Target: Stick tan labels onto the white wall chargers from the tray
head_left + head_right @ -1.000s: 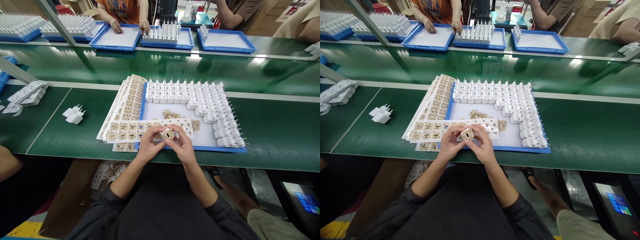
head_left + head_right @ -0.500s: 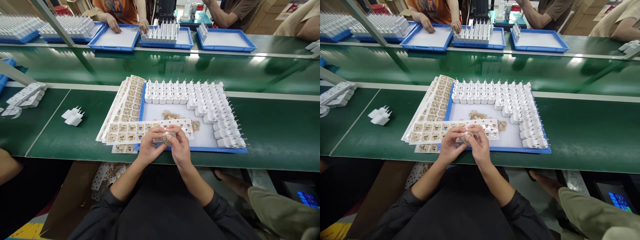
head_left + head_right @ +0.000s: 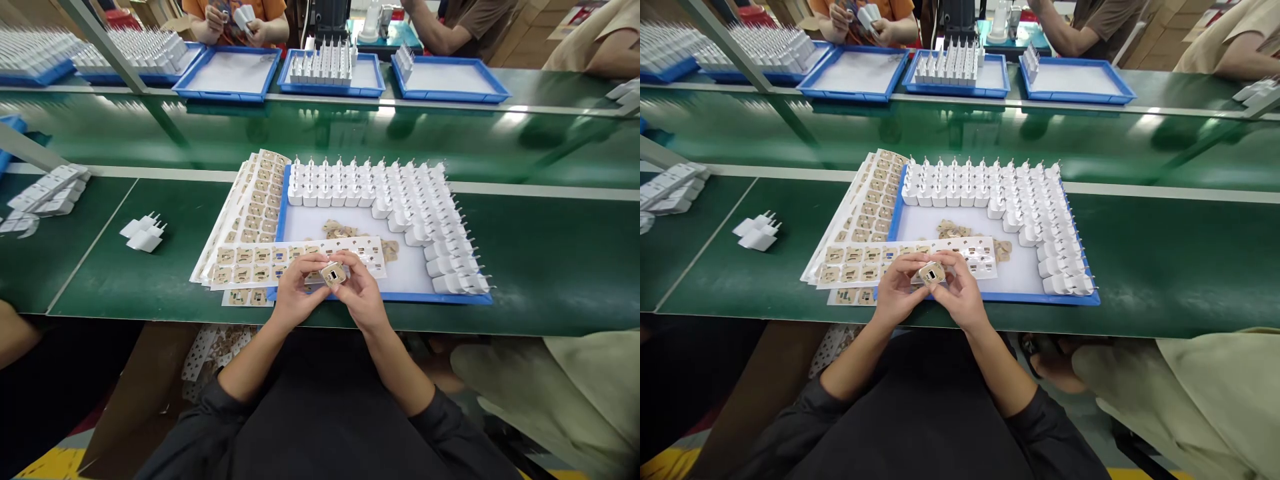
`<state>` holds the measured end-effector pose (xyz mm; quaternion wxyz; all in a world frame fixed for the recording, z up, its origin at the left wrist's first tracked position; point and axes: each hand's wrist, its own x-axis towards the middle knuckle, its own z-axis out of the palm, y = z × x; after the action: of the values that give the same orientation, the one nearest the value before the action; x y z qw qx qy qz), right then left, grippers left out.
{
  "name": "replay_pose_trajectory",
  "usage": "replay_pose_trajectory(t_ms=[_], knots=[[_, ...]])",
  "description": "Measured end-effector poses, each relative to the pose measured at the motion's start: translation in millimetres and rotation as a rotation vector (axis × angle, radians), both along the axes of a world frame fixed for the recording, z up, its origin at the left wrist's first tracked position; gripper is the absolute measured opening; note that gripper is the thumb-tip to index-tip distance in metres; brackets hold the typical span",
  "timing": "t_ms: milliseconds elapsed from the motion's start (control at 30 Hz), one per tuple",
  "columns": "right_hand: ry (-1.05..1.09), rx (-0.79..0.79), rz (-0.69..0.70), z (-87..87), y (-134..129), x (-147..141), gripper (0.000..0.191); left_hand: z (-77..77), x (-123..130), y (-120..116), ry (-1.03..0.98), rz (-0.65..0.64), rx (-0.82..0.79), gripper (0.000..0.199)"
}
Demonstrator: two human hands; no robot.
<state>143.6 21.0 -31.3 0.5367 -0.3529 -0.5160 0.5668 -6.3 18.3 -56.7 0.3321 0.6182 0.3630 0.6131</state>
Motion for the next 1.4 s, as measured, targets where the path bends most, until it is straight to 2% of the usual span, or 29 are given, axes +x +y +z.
replay_pose_trajectory(t_ms=[67, 167, 333, 400, 467, 533, 567, 633, 733, 800, 833, 900, 967, 1067, 1133, 1200, 1300, 1400], knots=[[-0.074, 0.041, -0.024, 0.8, -1, -1, 0.035, -0.7, 0, 0, 0.004, -0.011, -0.004, 0.033], [-0.191, 0.086, -0.085, 4.3, 1, 1, 0.024, 1.1, 0, 0, 0.025, -0.033, 0.014, 0.035], [-0.349, 0.179, -0.119, 16.2, 13, 17, 0.013, 3.9, 1, 0, 0.024, -0.053, 0.022, 0.041], [-0.435, 0.316, -0.166, 22.3, 15, 22, 0.008, 3.1, 2, 0, 0.034, -0.047, 0.014, 0.04], [-0.524, 0.522, -0.216, 27.7, 14, 24, 0.01, 2.9, 3, -1, 0.018, -0.039, -0.024, 0.039], [-0.573, 0.706, -0.206, 30.9, 11, 26, 0.013, 3.9, 3, -2, -0.031, -0.032, -0.082, 0.037], [-0.558, 0.748, -0.179, 31.3, 9, 27, 0.011, 4.8, 4, -3, -0.057, -0.031, -0.111, 0.036], [-0.459, 0.692, -0.15, 29.5, 10, 31, 0.006, 6.8, 4, -3, -0.087, -0.027, -0.158, 0.036], [-0.375, 0.419, -0.329, 22.7, 24, 42, 0.008, 8.2, 5, -1, -0.087, -0.027, -0.19, 0.036], [-0.481, 0.272, -0.468, 17.5, 41, 49, 0.013, 8.8, 6, -1, -0.079, -0.003, -0.177, 0.036], [-0.57, 0.238, -0.49, 15.1, 49, 53, 0.017, 9.7, 6, -1, -0.074, 0.021, -0.165, 0.037], [-0.775, 0.234, -0.464, 11.1, 61, 58, 0.026, 14.0, 4, -4, -0.066, 0.077, -0.152, 0.041], [-0.918, 0.3, -0.462, 8.2, 67, 60, 0.032, 21.4, -4, -8, -0.049, 0.129, -0.147, 0.045], [-0.969, 0.378, -0.509, 5.6, 67, 63, 0.034, 33.3, -37, -8, 0.038, 0.273, -0.137, 0.043], [-0.959, 0.377, -0.545, 3.9, 68, 65, 0.033, 38.1, -74, -4, 0.1, 0.458, -0.15, 0.04], [-0.949, 0.384, -0.512, 1.8, 70, 66, 0.033, 39.3, -120, 1, 0.173, 0.684, -0.186, 0.04], [-0.947, 0.41, -0.438, -1.9, 73, 66, 0.031, 34.2, -189, 5, 0.426, 0.994, -0.282, 0.038], [-0.938, 0.392, -0.412, -3.6, 73, 64, 0.029, 22.6, -237, 5, 0.669, 1.103, -0.416, 0.033]])
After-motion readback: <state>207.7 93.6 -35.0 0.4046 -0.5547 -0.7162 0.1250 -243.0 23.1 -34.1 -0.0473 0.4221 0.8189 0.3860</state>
